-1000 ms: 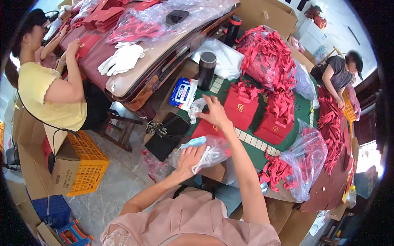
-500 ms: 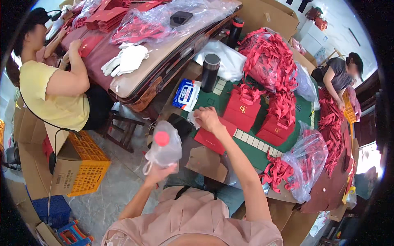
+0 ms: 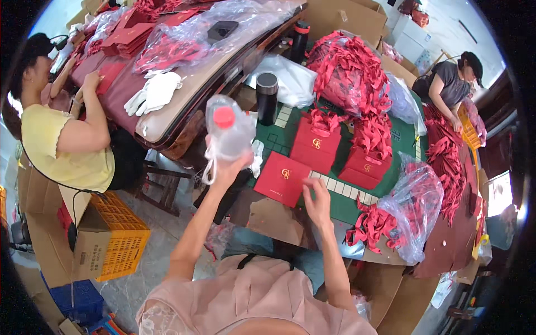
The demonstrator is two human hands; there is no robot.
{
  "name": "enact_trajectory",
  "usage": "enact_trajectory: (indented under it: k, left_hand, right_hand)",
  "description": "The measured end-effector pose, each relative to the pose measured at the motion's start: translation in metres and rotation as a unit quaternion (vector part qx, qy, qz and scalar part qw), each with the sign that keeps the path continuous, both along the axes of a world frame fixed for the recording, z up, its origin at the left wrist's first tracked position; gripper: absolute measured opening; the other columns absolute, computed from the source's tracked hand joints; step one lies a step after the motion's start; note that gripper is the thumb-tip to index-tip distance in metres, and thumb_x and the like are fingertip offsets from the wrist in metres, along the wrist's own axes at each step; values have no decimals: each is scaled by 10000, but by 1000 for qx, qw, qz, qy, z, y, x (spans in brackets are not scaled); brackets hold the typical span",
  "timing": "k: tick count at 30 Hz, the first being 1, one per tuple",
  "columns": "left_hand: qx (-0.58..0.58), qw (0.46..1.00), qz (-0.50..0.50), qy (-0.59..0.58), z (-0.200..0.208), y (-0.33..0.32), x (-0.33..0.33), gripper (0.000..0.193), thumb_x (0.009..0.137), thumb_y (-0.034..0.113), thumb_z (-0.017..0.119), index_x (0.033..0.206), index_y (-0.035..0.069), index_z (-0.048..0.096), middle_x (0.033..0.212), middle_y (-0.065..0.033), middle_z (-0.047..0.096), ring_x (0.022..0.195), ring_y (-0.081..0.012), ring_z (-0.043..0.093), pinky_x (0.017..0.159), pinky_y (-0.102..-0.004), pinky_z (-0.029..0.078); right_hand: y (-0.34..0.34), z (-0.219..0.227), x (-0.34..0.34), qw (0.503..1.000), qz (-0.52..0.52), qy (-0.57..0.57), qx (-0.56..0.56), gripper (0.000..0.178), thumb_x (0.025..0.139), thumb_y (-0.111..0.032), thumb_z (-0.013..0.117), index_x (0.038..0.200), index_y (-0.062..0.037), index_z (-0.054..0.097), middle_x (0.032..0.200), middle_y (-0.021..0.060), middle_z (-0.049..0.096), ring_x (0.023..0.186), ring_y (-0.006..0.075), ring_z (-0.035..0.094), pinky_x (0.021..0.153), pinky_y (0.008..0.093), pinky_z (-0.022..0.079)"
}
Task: The person attaches ribbon handles to paper bags by hand, opens and handles a water bottle from a plastic bag, and threads ribbons into additional paper bags.
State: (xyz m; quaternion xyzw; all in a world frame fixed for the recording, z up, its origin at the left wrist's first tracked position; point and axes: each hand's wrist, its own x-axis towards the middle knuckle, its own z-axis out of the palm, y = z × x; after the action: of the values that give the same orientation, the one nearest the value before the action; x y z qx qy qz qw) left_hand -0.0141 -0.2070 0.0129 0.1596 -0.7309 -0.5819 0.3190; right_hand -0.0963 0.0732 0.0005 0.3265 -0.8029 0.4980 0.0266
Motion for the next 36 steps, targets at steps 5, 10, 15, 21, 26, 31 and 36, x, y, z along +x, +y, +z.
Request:
enact_trajectory:
  k: [5,10,15,21,26,31,36]
  left_hand:
    - [-20,992,7,121,3,25,-76,789,710,109,867,1284,61,329,1161,-121,567,1040,-218,595,891,-379,506]
    - [59,992,-65,95,-4,39,-104,750,701,198,875,1256,36,398,1170,-147,561,1053,-282,580,915,-429,475]
    - [-26,994,-59,88,-43,22,-116,708,718,-26,799,1266,60,359,1195,-129,533,1078,-234,579,842,-360,530]
    - [-49,994,50,79,-41,44,-113,857,717,46,849,1382,23,309,1260,-193,517,1147,-315,564,965,-407,472]
    - [-81,986,127,67,-57,48,-107,828,716,133,862,1347,-2,344,1252,-218,491,1187,-366,515,1005,-456,423]
    - [-117,971,200,54,-52,46,-87,834,678,147,877,1317,-7,363,1238,-229,456,1171,-394,474,1013,-505,372]
    - [-162,962,218,9,-49,47,-80,849,625,186,897,1286,-7,399,1165,-236,495,1141,-434,467,977,-530,368]
  right_hand:
    - [47,-13,58,996,-43,-80,-15,111,902,-3,628,1003,-18,670,973,134,652,900,278,651,795,340,521]
    - [62,-17,95,980,-50,-193,-29,115,917,-10,613,1010,-17,681,951,92,657,789,160,632,706,276,503]
    - [56,-10,103,980,-33,-194,-28,125,914,-10,617,1018,-19,685,948,94,657,742,157,617,686,281,501]
    - [54,-9,105,982,1,-190,8,131,902,-1,622,1015,-12,687,914,75,645,737,135,611,677,264,496]
    - [56,-9,111,980,9,-198,17,138,902,-7,630,1023,-29,693,912,92,647,703,166,603,638,285,485]
    - [57,-15,112,981,30,-192,19,135,904,-9,634,1023,-30,695,919,96,650,711,173,611,642,288,491]
    - [56,-16,112,977,51,-204,37,139,913,-9,630,1035,-32,693,929,100,655,746,182,635,670,288,507]
